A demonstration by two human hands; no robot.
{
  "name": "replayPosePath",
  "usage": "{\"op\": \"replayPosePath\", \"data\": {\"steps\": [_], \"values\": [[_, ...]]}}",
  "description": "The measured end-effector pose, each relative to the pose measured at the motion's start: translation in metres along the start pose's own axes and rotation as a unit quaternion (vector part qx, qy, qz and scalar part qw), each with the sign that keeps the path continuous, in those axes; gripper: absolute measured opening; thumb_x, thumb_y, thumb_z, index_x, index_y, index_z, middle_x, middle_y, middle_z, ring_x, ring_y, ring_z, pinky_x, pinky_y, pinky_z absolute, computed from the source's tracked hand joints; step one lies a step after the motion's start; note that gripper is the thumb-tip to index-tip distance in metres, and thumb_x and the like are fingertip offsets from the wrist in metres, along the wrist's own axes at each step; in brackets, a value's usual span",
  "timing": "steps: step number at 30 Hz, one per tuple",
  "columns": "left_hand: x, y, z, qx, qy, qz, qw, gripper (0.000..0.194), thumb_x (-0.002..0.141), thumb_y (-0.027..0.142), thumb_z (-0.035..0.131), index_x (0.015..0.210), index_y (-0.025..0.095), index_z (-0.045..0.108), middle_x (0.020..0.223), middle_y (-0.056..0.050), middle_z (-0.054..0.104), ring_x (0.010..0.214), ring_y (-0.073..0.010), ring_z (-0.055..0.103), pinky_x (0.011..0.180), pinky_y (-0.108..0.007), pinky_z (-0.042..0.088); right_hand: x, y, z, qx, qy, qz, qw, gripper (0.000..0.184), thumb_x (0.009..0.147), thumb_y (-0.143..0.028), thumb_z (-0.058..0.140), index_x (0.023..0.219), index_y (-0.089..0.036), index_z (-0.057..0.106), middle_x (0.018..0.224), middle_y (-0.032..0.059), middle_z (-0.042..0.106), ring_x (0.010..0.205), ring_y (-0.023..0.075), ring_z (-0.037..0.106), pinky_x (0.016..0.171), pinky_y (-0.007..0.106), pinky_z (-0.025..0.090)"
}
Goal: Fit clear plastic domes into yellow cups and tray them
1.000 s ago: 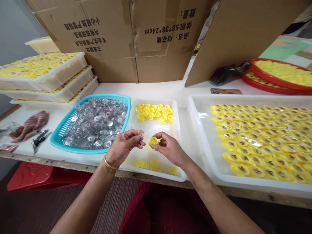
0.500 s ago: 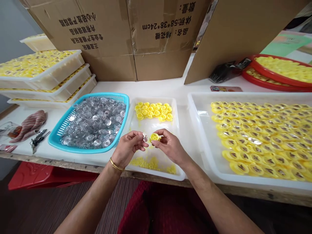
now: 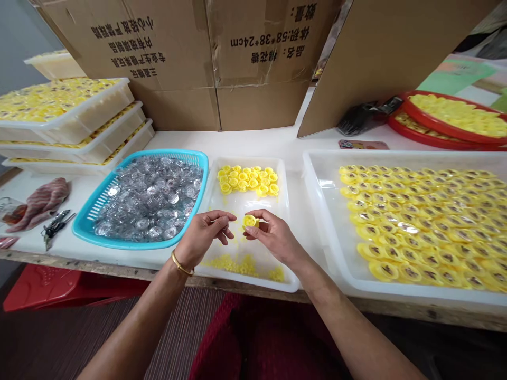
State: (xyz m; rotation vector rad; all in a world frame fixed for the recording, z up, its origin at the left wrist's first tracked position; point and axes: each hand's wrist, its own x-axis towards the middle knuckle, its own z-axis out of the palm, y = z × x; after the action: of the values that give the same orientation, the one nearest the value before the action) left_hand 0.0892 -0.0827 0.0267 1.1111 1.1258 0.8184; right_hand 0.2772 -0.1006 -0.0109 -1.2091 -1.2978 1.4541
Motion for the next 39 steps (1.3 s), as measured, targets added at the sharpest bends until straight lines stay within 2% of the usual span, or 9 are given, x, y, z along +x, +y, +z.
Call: {"op": "replayPosePath", "data": {"steps": [3, 7, 14, 18, 22, 24, 29, 35, 39], "values": [[0.004, 0.008, -0.002, 0.118, -0.059, 0.056, 0.990, 0.025, 0.080, 0.023, 0.058, 0.100, 0.012, 0.066, 0.065, 0.000, 0.062, 0.054, -0.0087, 0.058, 0.055, -0.021, 0.047, 0.000, 0.000, -0.001, -0.010, -0.031, 0.013, 0.999, 0.038, 0.080, -0.036, 0.065, 0.113, -0.020, 0.056, 0.078, 0.0013, 0.068, 0.079, 0.0192, 0.069, 0.083, 0.041, 0.054], [0.011, 0.010, -0.001, 0.141, -0.101, 0.082, 0.981, 0.034, 0.077, 0.020, 0.060, 0.111, 0.018, 0.060, 0.080, 0.000, 0.058, 0.063, -0.0107, 0.063, 0.054, -0.022, 0.050, 0.000, -0.001, -0.001, -0.016, -0.044, 0.021, 0.999, 0.034, 0.081, -0.033, 0.063, 0.112, -0.020, 0.056, 0.078, 0.0018, 0.068, 0.081, 0.0205, 0.070, 0.084, 0.041, 0.053], [0.019, -0.003, 0.002, 0.051, -0.088, 0.057, 0.993, 0.032, 0.066, 0.018, 0.072, 0.095, 0.015, 0.059, 0.071, 0.003, 0.060, 0.061, -0.0112, 0.063, 0.060, -0.026, 0.054, 0.000, -0.003, -0.001, -0.015, -0.081, 0.008, 0.997, 0.032, 0.082, -0.030, 0.061, 0.111, -0.018, 0.056, 0.092, 0.0057, 0.068, 0.084, 0.0196, 0.068, 0.079, 0.037, 0.053], [0.020, -0.008, 0.000, 0.024, -0.065, 0.047, 0.996, 0.027, 0.072, 0.027, 0.070, 0.094, 0.013, 0.062, 0.076, -0.002, 0.066, 0.066, -0.0132, 0.065, 0.067, -0.029, 0.055, 0.000, -0.004, 0.000, -0.039, -0.075, 0.008, 0.996, 0.029, 0.083, -0.027, 0.059, 0.110, -0.019, 0.055, 0.085, 0.0040, 0.066, 0.083, 0.0188, 0.067, 0.074, 0.034, 0.051], [0.017, -0.007, -0.002, 0.021, -0.045, 0.040, 0.998, 0.039, 0.075, 0.028, 0.066, 0.111, 0.014, 0.058, 0.082, -0.004, 0.068, 0.062, -0.0140, 0.066, 0.052, -0.023, 0.050, 0.001, -0.001, 0.000, -0.048, -0.061, 0.004, 0.997, 0.030, 0.083, -0.027, 0.058, 0.112, -0.021, 0.052, 0.084, 0.0012, 0.062, 0.080, 0.0168, 0.067, 0.071, 0.032, 0.049], [0.015, -0.006, -0.004, 0.031, -0.042, 0.037, 0.998, 0.040, 0.074, 0.029, 0.068, 0.110, 0.014, 0.058, 0.081, -0.004, 0.069, 0.059, -0.0145, 0.065, 0.046, -0.022, 0.045, 0.002, 0.000, 0.000, -0.031, -0.051, 0.006, 0.998, 0.028, 0.083, -0.027, 0.059, 0.109, -0.022, 0.049, 0.087, 0.0006, 0.061, 0.078, 0.0155, 0.066, 0.069, 0.031, 0.049], [0.016, -0.007, -0.004, 0.094, -0.064, 0.055, 0.992, 0.020, 0.075, 0.030, 0.068, 0.086, 0.014, 0.068, 0.065, -0.001, 0.064, 0.058, -0.0118, 0.061, 0.053, -0.023, 0.048, 0.002, 0.000, -0.001, -0.012, -0.068, 0.009, 0.998, 0.025, 0.083, -0.026, 0.059, 0.105, -0.021, 0.049, 0.090, 0.0007, 0.060, 0.078, 0.0142, 0.065, 0.069, 0.029, 0.049], [0.020, -0.012, 0.001, 0.049, -0.078, 0.067, 0.994, 0.034, 0.070, 0.025, 0.072, 0.102, 0.018, 0.063, 0.073, 0.002, 0.064, 0.060, -0.0104, 0.061, 0.058, -0.024, 0.051, 0.002, -0.002, 0.000, 0.005, -0.088, -0.004, 0.996, 0.025, 0.083, -0.027, 0.059, 0.106, -0.021, 0.052, 0.087, 0.0004, 0.061, 0.075, 0.0127, 0.065, 0.068, 0.028, 0.050], [0.020, -0.017, 0.004, 0.042, -0.040, 0.058, 0.997, 0.029, 0.068, 0.029, 0.074, 0.090, 0.015, 0.061, 0.069, 0.001, 0.064, 0.059, -0.0118, 0.061, 0.053, -0.024, 0.050, 0.002, -0.001, 0.000, 0.041, -0.081, 0.009, 0.996, 0.031, 0.081, -0.032, 0.063, 0.107, -0.020, 0.051, 0.096, 0.0032, 0.061, 0.073, 0.0136, 0.067, 0.070, 0.032, 0.055]]}}
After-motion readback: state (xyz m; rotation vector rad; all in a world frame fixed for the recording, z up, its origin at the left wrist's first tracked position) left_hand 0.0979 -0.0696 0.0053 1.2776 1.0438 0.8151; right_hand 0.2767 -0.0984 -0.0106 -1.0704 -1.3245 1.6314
